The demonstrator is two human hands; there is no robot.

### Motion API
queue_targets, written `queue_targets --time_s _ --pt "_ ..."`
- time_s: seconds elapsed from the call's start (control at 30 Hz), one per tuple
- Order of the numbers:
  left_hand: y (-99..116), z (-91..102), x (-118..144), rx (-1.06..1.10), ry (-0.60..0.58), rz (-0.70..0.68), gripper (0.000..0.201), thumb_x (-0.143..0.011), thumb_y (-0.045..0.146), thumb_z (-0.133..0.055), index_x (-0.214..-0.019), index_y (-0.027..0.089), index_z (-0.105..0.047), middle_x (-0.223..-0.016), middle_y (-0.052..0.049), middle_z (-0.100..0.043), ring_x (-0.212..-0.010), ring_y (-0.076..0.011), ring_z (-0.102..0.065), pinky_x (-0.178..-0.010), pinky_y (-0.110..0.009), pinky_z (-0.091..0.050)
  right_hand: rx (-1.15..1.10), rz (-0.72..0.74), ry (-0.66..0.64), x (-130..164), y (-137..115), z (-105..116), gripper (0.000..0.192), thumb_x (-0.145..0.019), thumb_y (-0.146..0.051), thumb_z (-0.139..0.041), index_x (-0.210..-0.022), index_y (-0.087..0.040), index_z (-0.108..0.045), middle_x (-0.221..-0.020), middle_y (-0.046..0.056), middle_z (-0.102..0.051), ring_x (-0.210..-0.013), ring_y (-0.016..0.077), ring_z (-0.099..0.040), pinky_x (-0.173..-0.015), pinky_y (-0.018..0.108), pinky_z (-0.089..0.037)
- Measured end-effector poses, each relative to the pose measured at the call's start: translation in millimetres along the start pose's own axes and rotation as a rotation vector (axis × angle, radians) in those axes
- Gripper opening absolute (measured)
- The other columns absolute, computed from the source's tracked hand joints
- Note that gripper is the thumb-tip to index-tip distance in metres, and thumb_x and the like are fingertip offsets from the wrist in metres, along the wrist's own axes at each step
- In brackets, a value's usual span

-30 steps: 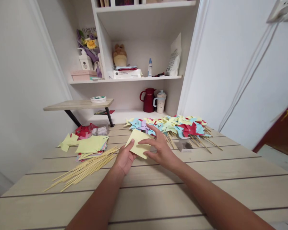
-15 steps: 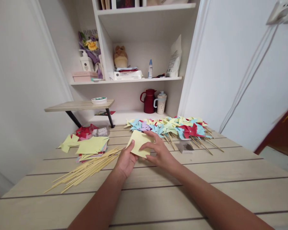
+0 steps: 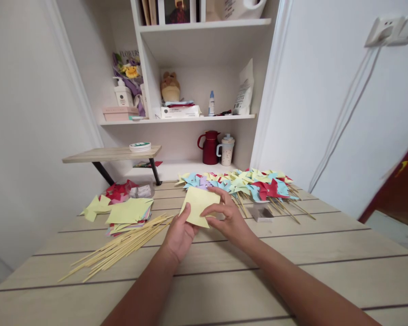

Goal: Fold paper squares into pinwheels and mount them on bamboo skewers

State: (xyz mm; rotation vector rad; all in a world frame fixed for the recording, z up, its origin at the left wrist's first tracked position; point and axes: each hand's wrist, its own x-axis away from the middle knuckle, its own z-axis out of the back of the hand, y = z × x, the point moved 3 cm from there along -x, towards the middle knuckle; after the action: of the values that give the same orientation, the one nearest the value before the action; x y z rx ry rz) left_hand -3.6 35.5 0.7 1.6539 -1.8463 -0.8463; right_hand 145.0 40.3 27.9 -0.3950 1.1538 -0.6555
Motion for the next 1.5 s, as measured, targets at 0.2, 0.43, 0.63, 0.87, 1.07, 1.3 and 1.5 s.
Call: queue_targets --time_s 0.2,0.43,0.63,0.87,1.07,1.3,1.5 --pt "0.3 -2.4 1.9 0.021 -0.014 0.013 0.038 -0.090 0.037 -0.063 -0.118 0.012 -0.067 -0.125 -0.014 -0.068 -0.106 -0.0227 -0.067 -0.088 -0.032 -0.056 -0.053 -0.074 0.019 -0.1 4.5 -1.1 0.008 -0.081 -0.029 -0.073 -0.074 -0.025 -0.073 -0.135 0.005 -0.051 -0.130 0.0272 -0.046 -0.110 0.047 -0.036" --pt "-2.8 -3.7 4.9 -0.010 -0.006 0.061 0.039 -0.089 0.037 -0.064 -0.118 0.011 -0.066 -0.116 -0.015 -0.071 -0.089 -0.0192 -0.070 -0.079 -0.031 -0.058 -0.062 -0.183 0.110 -1.9 12.9 0.4 0.013 -0.078 -0.028 -0.074 -0.067 -0.023 -0.068 -0.131 0.007 -0.055 -0.124 0.0274 -0.050 -0.107 0.047 -0.038" --pt "-4.7 -3.3 4.0 -0.067 -0.029 0.064 0.040 -0.088 0.039 -0.065 -0.118 0.012 -0.067 -0.104 -0.014 -0.074 -0.084 -0.0202 -0.070 -0.073 -0.031 -0.057 -0.069 -0.176 0.160 -3.2 12.0 1.8 0.012 -0.073 -0.026 -0.078 -0.066 -0.022 -0.069 -0.128 0.007 -0.055 -0.121 0.0269 -0.051 -0.105 0.045 -0.040" --pt "-7.7 -5.4 4.0 -0.088 -0.103 0.051 0.042 -0.086 0.039 -0.067 -0.118 0.012 -0.067 -0.102 -0.014 -0.074 -0.085 -0.0211 -0.069 -0.076 -0.034 -0.056 -0.048 -0.201 0.147 -2.3 11.4 1.3 0.011 -0.071 -0.024 -0.078 -0.066 -0.022 -0.069 -0.122 0.006 -0.057 -0.116 0.0262 -0.055 -0.102 0.043 -0.041" --pt "-9.0 -5.1 6.6 -0.145 -0.087 0.016 0.040 -0.075 0.024 -0.080 -0.113 0.013 -0.071 -0.110 -0.013 -0.074 -0.093 -0.0228 -0.069 -0.084 -0.035 -0.055 -0.058 -0.214 0.128 -3.0 13.3 1.4 0.012 -0.073 -0.023 -0.076 -0.065 -0.022 -0.067 -0.117 0.006 -0.058 -0.115 0.0260 -0.056 -0.102 0.044 -0.041" --pt "-9.7 -2.4 5.5 -0.243 0.026 -0.023 0.036 -0.070 0.021 -0.083 -0.103 0.010 -0.074 -0.102 -0.014 -0.075 -0.084 -0.0207 -0.071 -0.074 -0.031 -0.057 -0.027 -0.198 0.132 -2.7 14.2 1.0 0.009 -0.073 -0.023 -0.075 -0.068 -0.022 -0.067 -0.119 0.007 -0.058 -0.118 0.0266 -0.054 -0.104 0.044 -0.040" --pt "-6.8 1.1 3.4 -0.359 0.123 -0.084 0.031 -0.069 0.021 -0.082 -0.097 0.010 -0.074 -0.095 -0.014 -0.077 -0.078 -0.0228 -0.072 -0.069 -0.032 -0.058 -0.011 -0.170 0.136 -6.5 13.5 12.9 0.038 -0.076 -0.032 -0.073 -0.112 -0.028 -0.064 -0.130 0.009 -0.055 -0.123 0.0282 -0.051 -0.103 0.046 -0.042"
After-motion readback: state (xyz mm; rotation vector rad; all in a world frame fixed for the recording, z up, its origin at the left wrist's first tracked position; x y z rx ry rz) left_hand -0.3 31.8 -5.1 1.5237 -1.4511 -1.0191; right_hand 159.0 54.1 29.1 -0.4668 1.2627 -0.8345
